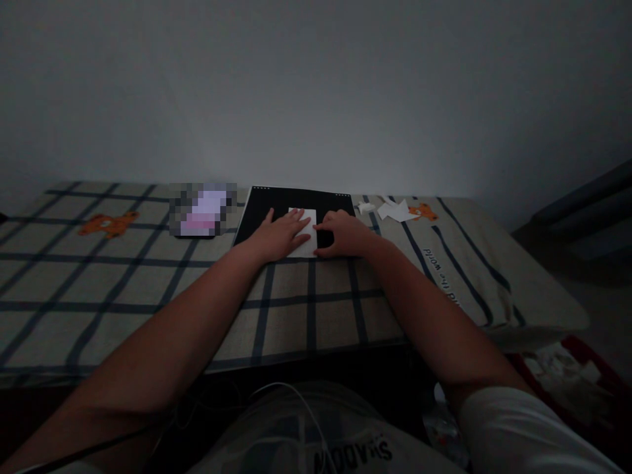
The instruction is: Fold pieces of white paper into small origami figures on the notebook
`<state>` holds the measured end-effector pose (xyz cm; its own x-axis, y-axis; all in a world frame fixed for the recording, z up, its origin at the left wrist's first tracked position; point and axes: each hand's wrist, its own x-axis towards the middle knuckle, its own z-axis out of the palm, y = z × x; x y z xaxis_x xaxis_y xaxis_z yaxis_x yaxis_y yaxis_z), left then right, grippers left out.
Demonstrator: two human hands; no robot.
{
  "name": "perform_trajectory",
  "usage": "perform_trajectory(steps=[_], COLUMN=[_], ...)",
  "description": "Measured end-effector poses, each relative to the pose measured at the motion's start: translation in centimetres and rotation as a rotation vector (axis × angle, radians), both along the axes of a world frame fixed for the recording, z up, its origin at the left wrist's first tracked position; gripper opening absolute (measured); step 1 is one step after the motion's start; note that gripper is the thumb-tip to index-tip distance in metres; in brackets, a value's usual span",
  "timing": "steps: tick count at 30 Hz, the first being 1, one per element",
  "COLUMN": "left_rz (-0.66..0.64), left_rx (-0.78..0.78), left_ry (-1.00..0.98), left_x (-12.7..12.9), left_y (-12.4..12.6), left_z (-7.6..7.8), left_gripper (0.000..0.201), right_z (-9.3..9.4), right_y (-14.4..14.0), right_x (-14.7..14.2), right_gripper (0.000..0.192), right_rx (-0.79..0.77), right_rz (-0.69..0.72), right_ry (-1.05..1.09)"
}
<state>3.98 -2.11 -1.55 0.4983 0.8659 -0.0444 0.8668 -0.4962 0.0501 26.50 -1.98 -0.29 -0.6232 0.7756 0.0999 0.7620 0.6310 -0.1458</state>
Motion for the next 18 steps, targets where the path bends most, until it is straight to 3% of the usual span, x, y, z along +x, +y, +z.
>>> perform_trajectory(steps=[14,18], left_rz=[0.018,0.009], left_rx=[-0.016,-0.019], left_ry=[-0.002,-0.001], left_x=[0.1,0.1], left_y=[-0.3,-0.3], left_z=[0.3,0.4], left_gripper=[0.061,0.06], right_z=[-0.5,-0.5], right_y=[0.2,0.6], right_x=[0.4,0.8], right_gripper=[0.087,0.071], right_rx=[0.026,0.008], right_rz=[0.047,0.057], right_ry=[0.014,0.05])
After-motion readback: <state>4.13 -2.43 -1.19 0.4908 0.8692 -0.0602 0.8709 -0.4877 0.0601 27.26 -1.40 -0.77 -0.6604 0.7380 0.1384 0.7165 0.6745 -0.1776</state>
